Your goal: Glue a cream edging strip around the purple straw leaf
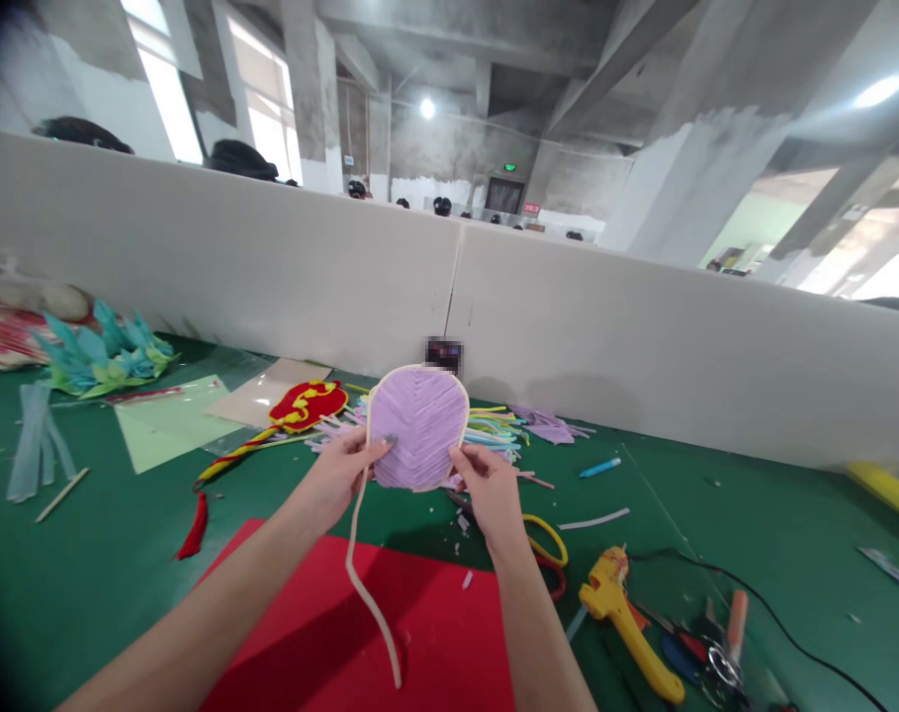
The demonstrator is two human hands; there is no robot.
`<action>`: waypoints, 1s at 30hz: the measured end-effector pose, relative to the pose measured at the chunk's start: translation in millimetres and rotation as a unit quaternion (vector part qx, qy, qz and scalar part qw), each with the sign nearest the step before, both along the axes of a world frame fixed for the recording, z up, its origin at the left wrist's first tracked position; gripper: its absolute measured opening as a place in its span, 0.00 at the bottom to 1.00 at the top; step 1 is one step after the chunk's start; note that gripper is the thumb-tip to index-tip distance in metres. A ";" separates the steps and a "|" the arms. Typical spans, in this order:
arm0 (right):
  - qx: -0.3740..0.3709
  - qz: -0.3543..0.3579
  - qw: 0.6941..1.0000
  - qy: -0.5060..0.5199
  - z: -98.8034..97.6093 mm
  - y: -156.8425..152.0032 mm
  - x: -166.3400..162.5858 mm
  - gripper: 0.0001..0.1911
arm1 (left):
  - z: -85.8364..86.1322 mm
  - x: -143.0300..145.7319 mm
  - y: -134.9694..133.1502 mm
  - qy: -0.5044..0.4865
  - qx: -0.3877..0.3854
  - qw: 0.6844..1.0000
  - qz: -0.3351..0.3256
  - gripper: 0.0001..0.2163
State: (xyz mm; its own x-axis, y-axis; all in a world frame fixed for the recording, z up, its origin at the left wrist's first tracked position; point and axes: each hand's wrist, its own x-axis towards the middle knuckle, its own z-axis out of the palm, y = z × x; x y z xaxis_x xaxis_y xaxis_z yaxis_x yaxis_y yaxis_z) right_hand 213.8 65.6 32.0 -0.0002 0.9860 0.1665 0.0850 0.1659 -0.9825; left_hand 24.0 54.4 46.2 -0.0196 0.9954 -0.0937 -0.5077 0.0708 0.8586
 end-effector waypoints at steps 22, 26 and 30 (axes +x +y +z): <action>0.012 0.074 0.997 0.016 0.5 -3.8 -6.3 0.13 | 9.2 -0.2 -3.2 -0.022 -0.026 0.999 -0.001 0.14; 0.009 0.076 0.997 0.017 -1.0 -3.5 -5.9 0.14 | 5.9 -0.6 -2.0 -0.013 -0.022 1.000 -0.004 0.15; -0.001 0.063 0.998 0.007 -3.6 -1.5 -6.0 0.16 | 5.7 -1.0 -1.5 0.003 0.000 1.000 0.007 0.15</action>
State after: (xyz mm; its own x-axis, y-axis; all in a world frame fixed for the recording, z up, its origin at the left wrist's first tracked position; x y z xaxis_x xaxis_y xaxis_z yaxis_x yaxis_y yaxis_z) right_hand 207.7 64.0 28.5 -0.1223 0.9786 0.1654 0.0489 0.1724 -0.9838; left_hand 23.0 52.9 52.0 -0.0332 0.9950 -0.0937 -0.5043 0.0642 0.8611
